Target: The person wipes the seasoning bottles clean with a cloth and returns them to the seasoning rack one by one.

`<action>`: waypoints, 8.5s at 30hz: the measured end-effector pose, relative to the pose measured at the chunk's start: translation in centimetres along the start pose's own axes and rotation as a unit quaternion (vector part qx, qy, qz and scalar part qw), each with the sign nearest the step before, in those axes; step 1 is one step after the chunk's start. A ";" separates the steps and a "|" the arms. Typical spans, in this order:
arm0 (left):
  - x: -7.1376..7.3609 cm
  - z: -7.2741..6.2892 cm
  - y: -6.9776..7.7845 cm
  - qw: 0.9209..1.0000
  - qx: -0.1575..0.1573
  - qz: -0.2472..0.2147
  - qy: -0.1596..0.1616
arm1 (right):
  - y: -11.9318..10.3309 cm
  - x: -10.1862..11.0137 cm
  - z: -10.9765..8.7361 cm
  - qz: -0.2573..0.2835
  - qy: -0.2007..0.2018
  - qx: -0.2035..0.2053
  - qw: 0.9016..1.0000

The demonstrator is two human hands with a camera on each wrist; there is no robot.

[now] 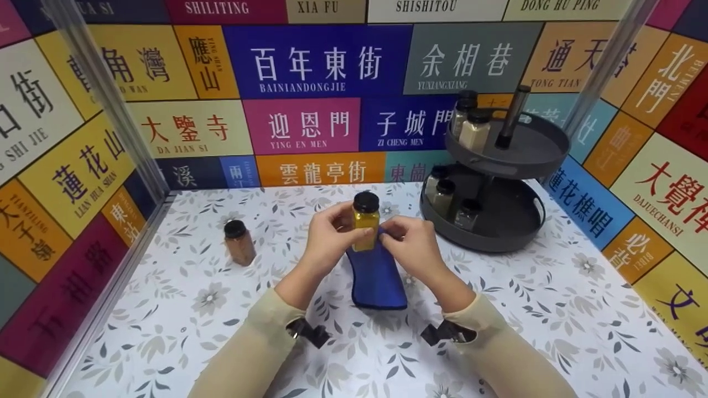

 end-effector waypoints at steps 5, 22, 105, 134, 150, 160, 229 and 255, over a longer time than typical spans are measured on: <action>-0.8 -0.2 -0.1 1.000 0.000 0.009 -0.020 | -0.9 1.4 0.0 0.038 0.042 0.017 0.998; -0.7 -0.2 0.3 0.999 0.001 0.039 0.001 | -2.6 2.9 -0.5 0.107 0.101 0.090 0.985; -1.3 -0.3 -0.3 0.999 0.005 0.014 -0.033 | -3.2 3.4 -0.8 0.122 0.122 0.127 0.977; -0.7 0.0 -0.1 1.000 -0.004 -0.003 -0.028 | -0.2 1.2 0.1 0.041 0.031 -0.001 0.999; -1.6 -0.3 -0.5 0.999 0.017 0.005 -0.033 | -1.9 3.2 -0.2 0.098 0.112 0.070 0.986; -0.4 -0.1 0.0 1.000 0.008 -0.001 -0.006 | 1.0 0.0 0.2 -0.002 -0.006 -0.032 0.999; -1.9 -0.4 -0.5 0.999 0.009 0.014 -0.046 | -2.2 3.6 -0.2 0.104 0.121 0.068 0.985; -0.3 -0.1 0.1 1.000 -0.008 -0.009 -0.009 | 0.3 -0.4 0.1 -0.016 -0.047 -0.037 0.998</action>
Point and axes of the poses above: each hand's wrist, its own z-axis towards the middle knuckle, its own x-axis out of the back of the hand, y = z × x, the point moved 10 cm from there along z, towards the middle knuckle, and after that the axes turned 13 degrees about z, right-handed, at the moved point
